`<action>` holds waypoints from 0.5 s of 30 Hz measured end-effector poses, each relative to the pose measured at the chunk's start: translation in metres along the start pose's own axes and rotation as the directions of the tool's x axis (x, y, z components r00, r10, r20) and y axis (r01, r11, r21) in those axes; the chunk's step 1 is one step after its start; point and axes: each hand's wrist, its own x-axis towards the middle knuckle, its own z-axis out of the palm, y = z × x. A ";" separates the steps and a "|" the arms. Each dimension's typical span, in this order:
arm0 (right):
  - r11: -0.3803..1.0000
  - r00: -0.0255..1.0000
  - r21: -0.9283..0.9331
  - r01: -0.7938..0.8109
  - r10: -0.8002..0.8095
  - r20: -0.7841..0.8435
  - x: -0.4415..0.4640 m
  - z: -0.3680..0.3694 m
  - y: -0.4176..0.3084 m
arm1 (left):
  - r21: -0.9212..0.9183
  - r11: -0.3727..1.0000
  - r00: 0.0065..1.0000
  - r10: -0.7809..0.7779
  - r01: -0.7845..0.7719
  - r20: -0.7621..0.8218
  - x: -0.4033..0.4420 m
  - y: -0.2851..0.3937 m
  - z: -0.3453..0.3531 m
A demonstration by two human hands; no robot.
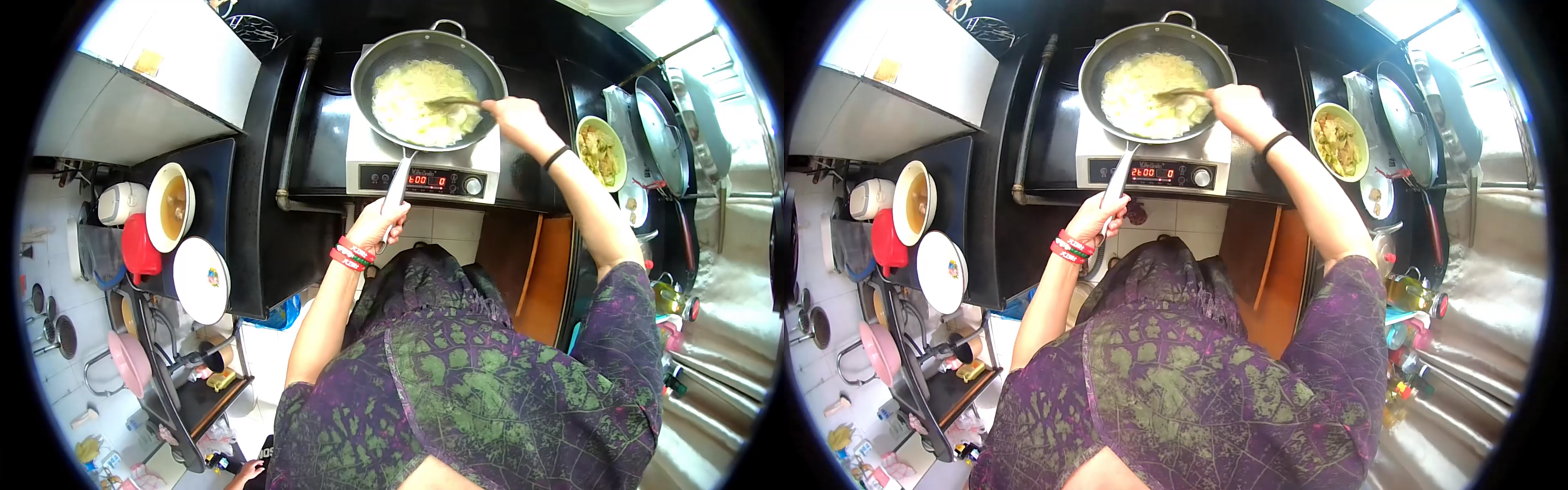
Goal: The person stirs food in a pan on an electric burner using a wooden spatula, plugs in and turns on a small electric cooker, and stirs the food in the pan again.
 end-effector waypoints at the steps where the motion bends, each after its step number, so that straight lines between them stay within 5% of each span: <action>1: 0.998 0.998 0.023 -0.056 0.056 0.020 0.002 -0.001 0.010 | -0.018 1.000 1.000 -0.004 0.004 0.007 -0.001 -0.001 0.000; 5: 0.954 0.963 0.140 -0.265 0.253 0.098 0.027 0.014 0.041 | -0.014 1.000 1.000 -0.003 0.003 -0.002 -0.002 -0.001 -0.001; 10: 0.967 0.986 0.206 -0.148 0.129 0.102 0.040 0.046 0.024 | -0.012 1.000 1.000 -0.019 0.019 -0.004 -0.002 0.002 0.002; 15: 0.943 0.974 0.248 -0.223 0.209 0.085 0.024 0.019 0.062 | -0.019 1.000 1.000 -0.015 0.015 -0.005 -0.001 0.000 0.001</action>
